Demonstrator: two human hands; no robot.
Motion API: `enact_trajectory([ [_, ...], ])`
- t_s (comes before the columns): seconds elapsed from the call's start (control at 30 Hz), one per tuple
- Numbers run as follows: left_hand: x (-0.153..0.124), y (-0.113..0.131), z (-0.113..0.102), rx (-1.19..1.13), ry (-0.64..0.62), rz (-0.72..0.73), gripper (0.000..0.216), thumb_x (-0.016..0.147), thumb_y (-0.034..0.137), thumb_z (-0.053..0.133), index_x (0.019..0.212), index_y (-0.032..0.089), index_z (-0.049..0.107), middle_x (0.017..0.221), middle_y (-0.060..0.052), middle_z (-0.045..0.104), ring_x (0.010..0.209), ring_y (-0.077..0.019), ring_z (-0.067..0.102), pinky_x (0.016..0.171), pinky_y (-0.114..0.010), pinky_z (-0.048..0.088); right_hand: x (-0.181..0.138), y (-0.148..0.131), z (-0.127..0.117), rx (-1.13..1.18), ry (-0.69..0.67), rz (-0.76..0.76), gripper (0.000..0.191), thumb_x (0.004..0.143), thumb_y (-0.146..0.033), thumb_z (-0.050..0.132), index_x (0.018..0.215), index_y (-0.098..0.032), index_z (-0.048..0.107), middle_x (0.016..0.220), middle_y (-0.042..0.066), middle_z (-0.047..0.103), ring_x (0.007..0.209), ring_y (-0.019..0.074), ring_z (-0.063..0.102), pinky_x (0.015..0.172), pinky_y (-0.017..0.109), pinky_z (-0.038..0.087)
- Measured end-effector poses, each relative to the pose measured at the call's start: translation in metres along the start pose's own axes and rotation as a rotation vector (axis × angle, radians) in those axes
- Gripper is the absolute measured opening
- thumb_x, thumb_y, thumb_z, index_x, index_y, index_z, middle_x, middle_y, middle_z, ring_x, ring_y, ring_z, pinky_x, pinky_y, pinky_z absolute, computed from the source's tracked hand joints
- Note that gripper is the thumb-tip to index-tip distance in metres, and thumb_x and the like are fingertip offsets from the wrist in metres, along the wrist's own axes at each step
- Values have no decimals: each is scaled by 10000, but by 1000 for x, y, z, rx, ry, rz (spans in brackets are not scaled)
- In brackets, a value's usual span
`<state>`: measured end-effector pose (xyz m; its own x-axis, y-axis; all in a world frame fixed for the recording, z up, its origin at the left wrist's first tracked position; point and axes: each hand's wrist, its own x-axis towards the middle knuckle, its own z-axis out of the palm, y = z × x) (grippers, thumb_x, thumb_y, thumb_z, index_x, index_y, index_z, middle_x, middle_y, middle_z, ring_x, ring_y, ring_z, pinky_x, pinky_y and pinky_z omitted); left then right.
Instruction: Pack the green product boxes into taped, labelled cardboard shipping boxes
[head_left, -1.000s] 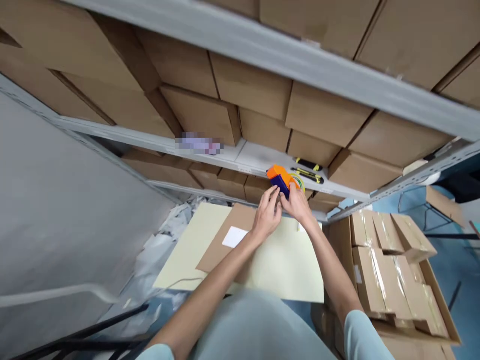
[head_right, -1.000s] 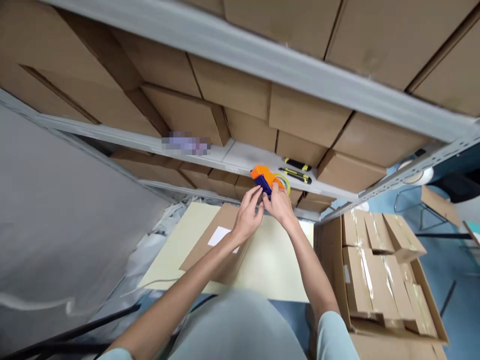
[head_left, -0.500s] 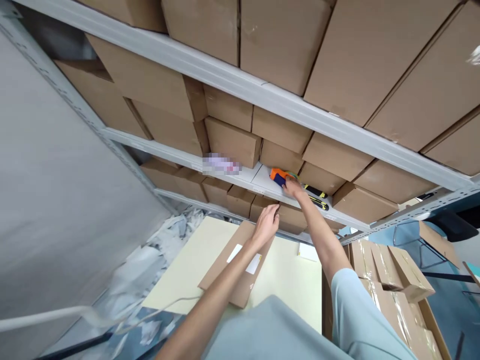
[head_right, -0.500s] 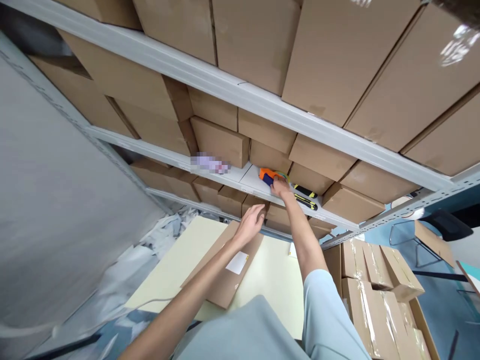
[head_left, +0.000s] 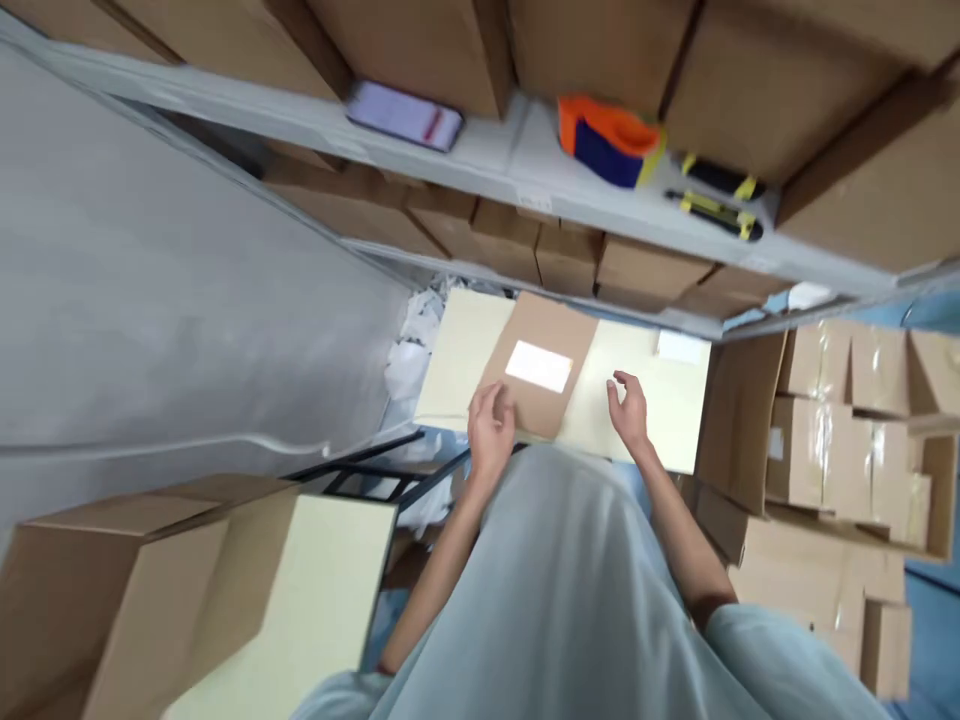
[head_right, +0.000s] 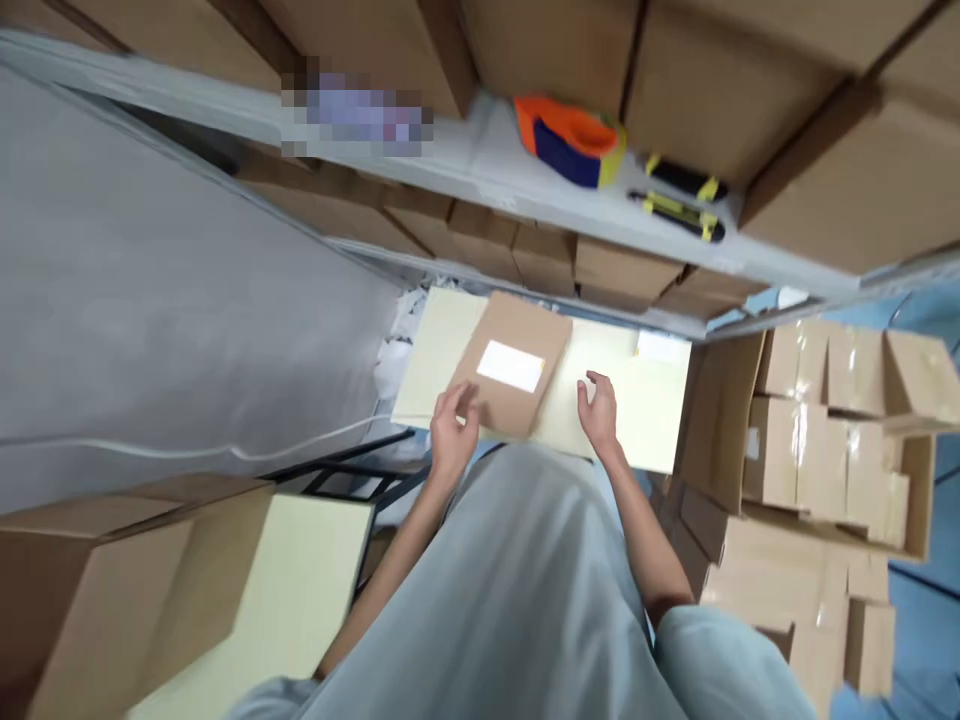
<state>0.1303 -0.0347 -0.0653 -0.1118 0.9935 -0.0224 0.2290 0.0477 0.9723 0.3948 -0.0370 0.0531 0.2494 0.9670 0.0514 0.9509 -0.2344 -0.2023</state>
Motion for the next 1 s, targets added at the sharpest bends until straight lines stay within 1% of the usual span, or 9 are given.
enact_trajectory([
  [0.1,-16,7,13,56,-59,36,410,1085,355,541,1429,181,679,1386,-175,698,1368,-298,647,1247,-483,498,-49,36,32,142,-191,209,430,1140,-397,404,1380,-132,643,1343,238,753,1245,297,743,1090,451,590],
  [0.2,-24,12,32,82,-127,89,421,1114,378,511,1454,186,668,1448,-174,670,1442,-286,602,1286,-474,452,-80,58,47,219,-400,314,379,1145,-396,450,1326,-176,700,1276,169,804,1189,276,770,1061,406,586],
  [0.33,-30,15,53,96,-204,113,451,1122,425,517,1496,213,653,1568,-169,597,1544,-289,518,1342,-471,380,-105,58,56,220,-853,222,350,1140,-351,484,1185,-192,791,1288,139,817,1219,290,760,1083,379,545],
  [0.43,-34,15,64,105,-239,92,478,1113,457,527,1502,210,653,1600,-183,564,1572,-313,484,1358,-489,348,-111,44,70,272,-1029,182,309,1083,-324,581,1258,-179,790,1290,141,823,1217,307,768,1060,368,566],
  [0.5,-36,16,69,119,-257,84,488,1107,455,533,1513,208,645,1616,-188,548,1587,-319,465,1365,-496,333,-108,32,82,289,-1044,199,445,1041,-309,631,1452,-151,698,1309,161,818,1206,319,778,1037,371,588],
  [0.6,-38,16,71,146,-265,96,488,1097,418,543,1528,206,630,1637,-183,533,1598,-310,457,1369,-489,331,-96,17,98,293,-1026,231,723,1007,-281,636,1679,-96,445,1332,196,805,1209,341,782,1042,398,598],
  [0.8,-39,14,72,189,-277,121,489,1071,333,570,1532,178,617,1638,-189,535,1604,-303,455,1370,-478,336,-74,2,101,274,-914,283,942,983,-240,595,1777,-51,126,1475,265,711,1348,408,714,1146,518,564],
  [0.9,-39,14,73,212,-273,141,495,1051,283,566,1525,154,621,1632,-197,541,1601,-310,454,1364,-488,347,-61,1,97,245,-843,281,1017,964,-257,633,1783,-69,60,1587,290,615,1404,437,673,1161,577,557],
  [1.0,-38,14,71,219,-290,162,509,1030,247,562,1522,133,628,1621,-207,548,1599,-319,452,1363,-492,350,-40,3,101,241,-807,258,1003,941,-307,696,1747,-40,162,1569,325,616,1393,468,668,1152,611,556],
])
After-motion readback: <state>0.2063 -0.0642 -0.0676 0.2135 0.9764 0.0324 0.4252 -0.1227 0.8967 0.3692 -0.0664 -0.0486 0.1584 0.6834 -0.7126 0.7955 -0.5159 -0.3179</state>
